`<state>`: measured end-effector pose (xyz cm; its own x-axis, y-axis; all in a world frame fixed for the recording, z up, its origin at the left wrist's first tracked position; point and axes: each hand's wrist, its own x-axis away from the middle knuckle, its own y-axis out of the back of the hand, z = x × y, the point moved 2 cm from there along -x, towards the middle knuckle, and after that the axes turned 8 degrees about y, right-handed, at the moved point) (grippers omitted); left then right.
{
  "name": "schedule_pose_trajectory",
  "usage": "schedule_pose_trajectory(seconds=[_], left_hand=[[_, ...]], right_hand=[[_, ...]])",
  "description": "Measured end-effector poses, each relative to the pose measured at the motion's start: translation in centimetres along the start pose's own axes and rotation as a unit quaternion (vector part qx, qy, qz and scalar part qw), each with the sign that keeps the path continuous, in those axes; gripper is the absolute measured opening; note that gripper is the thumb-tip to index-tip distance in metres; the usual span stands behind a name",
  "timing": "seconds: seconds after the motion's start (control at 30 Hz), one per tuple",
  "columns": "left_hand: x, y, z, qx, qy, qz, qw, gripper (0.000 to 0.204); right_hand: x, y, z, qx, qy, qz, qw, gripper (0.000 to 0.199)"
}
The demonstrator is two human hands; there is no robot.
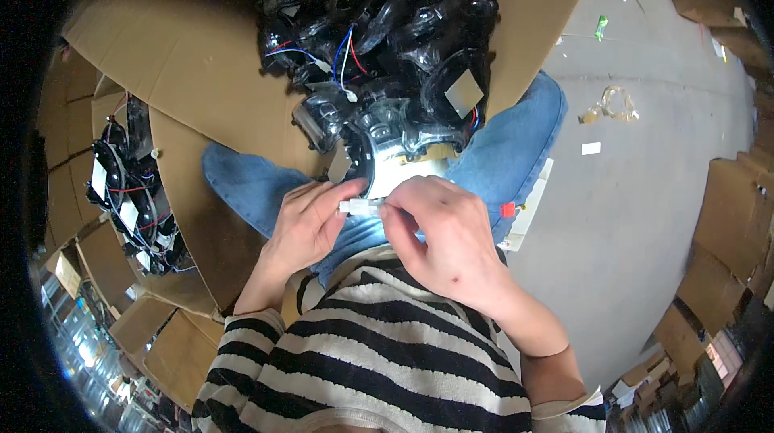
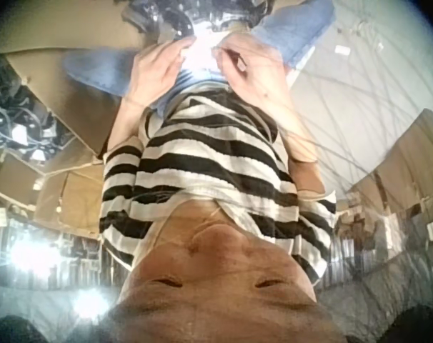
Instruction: The person sits on the floor and repeatedly picks up black wire harnesses from a large cardboard box. They connect the white plastic connectors of the harnesses to a separate multi-wire cable held in their hand, then place the connected harnesses into a second cardboard box.
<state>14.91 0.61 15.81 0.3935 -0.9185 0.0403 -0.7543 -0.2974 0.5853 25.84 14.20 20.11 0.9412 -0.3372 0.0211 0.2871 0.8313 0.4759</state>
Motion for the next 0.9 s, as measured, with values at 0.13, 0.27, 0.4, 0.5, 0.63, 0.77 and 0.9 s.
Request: schedule_pose_trajectory(seconds=[0.13,0.27,0.4,0.5,0.63,0.77,0.9], left_hand=[[0.0,0.1,0.7,0.105,0.108,0.035,0.988,0.022],[0.6,0.1,2.1,0.254,0.125,0.046,0.958,0.018],[1.0,0.2,2.0,0.373,0.183,0.065,0.907,0.017],[1.2,0.0,2.9,0.445,0.209,0.022,0.870,0.013],[1.3,-0.2,3.2,0.487,0.208,0.022,0.848,0.011],[1.5,-0.2,3.3,0.495,0.215,0.020,0.842,0.010],[1.8,-0.6,3.4,0.515,0.208,0.039,0.831,0.008]], right_hand=[[-0.1,0.4,-0.9,-0.036,0.004,-0.005,0.999,0.003],[1.5,2.7,-1.5,-0.098,-0.049,-0.023,0.994,0.003],[2.5,3.7,-1.3,-0.150,-0.103,0.014,0.983,0.004],[3.1,3.7,-1.5,-0.161,-0.090,0.013,0.983,0.003],[3.0,2.7,-1.7,-0.133,-0.015,0.003,0.991,0.002],[2.7,2.2,-1.6,-0.143,-0.013,0.003,0.990,0.002],[3.0,1.6,-1.8,-0.197,-0.059,0.009,0.979,0.003]])
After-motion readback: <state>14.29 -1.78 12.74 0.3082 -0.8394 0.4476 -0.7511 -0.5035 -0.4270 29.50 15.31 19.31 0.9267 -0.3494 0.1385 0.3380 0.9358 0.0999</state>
